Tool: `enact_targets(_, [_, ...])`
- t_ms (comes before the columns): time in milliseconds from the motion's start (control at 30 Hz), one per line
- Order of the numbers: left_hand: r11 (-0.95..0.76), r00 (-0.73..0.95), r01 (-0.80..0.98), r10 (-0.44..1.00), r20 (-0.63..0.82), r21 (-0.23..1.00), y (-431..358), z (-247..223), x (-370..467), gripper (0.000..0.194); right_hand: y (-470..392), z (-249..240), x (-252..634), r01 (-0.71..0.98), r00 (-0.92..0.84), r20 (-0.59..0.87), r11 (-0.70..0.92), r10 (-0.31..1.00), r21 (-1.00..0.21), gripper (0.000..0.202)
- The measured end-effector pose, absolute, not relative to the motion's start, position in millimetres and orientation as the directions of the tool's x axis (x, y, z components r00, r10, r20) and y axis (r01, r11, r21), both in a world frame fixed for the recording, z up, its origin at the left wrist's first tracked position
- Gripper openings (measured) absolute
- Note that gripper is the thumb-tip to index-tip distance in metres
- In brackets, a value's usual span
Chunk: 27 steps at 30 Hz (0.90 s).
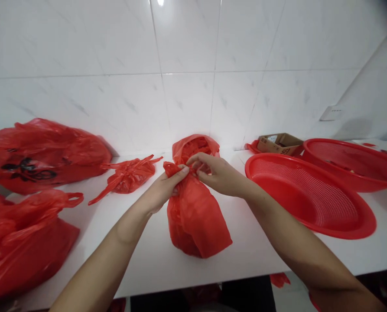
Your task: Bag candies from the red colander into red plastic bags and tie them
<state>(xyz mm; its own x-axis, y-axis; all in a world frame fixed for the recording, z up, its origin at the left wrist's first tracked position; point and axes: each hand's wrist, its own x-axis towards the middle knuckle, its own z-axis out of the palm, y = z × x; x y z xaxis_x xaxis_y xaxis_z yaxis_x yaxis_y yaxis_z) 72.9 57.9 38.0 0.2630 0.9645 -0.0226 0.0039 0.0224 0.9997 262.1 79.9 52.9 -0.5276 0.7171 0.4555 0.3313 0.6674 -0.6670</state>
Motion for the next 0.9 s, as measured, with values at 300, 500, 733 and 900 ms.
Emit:
enact_targets(300, [-0.066, 0.352, -0.026, 0.933, 0.071, 0.997, 56.0, 39.3, 72.9, 0.026, 39.0, 56.7, 248.1, 0.268, -0.291, 0.736, 0.79, 0.612, -0.551, 0.013])
enact_targets(500, [-0.178, 0.443, 0.121, 0.89, 0.108, 0.977, 56.7, 39.8, 61.2, 0.016, 32.0, 38.1, 242.5, 0.171, -0.394, 0.818, 0.908, 0.418, -0.382, 0.019])
enact_targets(733, [-0.401, 0.413, 0.437, 0.885, 0.216, 0.805, 56.4, 25.2, 67.4, 0.014, 76.7, -7.9, 241.2, 0.215, -0.348, 0.376, 0.463, 0.859, -0.86, 0.034])
enact_targets(900, [-0.514, 0.228, 0.702, 0.818, 0.529, 0.492, 60.2, -0.7, 76.7, 0.027, 82.5, -23.3, 242.1, 0.148, -0.408, 0.302, 0.389, 0.862, -0.909, 0.032])
